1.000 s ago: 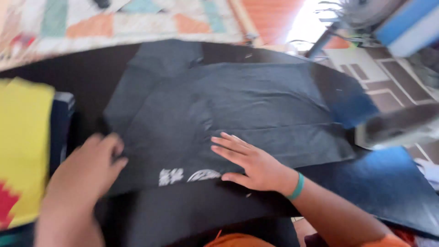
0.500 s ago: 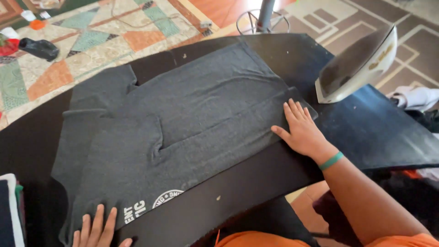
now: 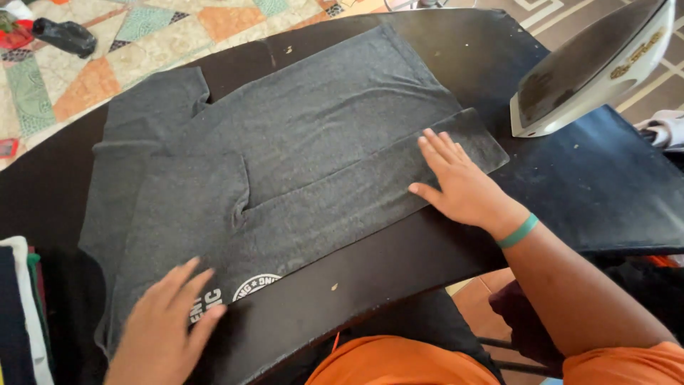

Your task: The person irons a dark gray t-shirt on a black ironing board. They smooth the fabric with their hands, then use a white electric iron to press the shirt, moving it across the body and sleeves. The person adjusts the shirt's position multiple times to ensure even ironing.

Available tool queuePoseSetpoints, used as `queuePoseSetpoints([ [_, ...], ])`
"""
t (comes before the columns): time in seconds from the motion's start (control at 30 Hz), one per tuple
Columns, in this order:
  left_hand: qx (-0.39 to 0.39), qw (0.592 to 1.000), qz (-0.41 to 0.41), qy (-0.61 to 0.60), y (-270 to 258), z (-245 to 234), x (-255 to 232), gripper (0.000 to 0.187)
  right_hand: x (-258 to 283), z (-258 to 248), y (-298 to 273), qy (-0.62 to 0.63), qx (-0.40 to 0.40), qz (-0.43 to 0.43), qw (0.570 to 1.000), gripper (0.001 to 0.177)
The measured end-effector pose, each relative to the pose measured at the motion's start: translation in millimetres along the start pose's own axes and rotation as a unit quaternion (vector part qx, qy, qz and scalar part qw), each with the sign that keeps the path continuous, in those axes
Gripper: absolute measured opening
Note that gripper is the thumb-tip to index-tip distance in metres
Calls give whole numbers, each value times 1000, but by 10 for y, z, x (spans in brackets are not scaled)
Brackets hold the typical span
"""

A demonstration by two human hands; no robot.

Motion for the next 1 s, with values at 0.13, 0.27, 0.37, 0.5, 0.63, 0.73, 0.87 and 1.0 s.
queuePoseSetpoints([
  [0.13, 83, 983, 150, -64, 424, 113, -338, 69, -57, 111, 71, -15, 44, -12, 999, 85],
  [0.27, 152, 978, 144, -22, 453, 442, -271, 76, -152, 107, 2, -4, 31, -11, 999, 84],
  [0.37, 340, 940, -12, 34, 445, 792, -42, 81, -237, 29, -19, 0, 50, 5, 999, 89],
  [0.5, -70, 937, 212, 269, 326, 1119, 225, 102, -413, 75, 61, -23, 36, 50, 998, 90],
  [0.63, -53, 971, 154, 176, 332, 1154, 91, 88, -483, -53, 210, -39, 34, 82, 995, 92],
  [0.73, -92, 970, 131, 184, 339, 1226, 67, 73, -613, -74, 379, -69, 42, 93, 992, 80],
  [0.87, -218, 951, 157, 153, 366, 1574, 236, 56, -778, -94, 549, -104, 73, 93, 988, 72],
  [1.0, -207, 953, 170, 142, 363, 1749, 361, 56, -879, -247, 747, -163, 40, 62, 984, 45],
])
Point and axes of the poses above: each hand's wrist, its own y-axis towards the middle knuckle, its own z-axis out of the palm, x = y × z, the point moved 2 cm from there along y, towards the middle knuckle, and after that the axes turned 8 degrees about -y, right-handed, at the moved point
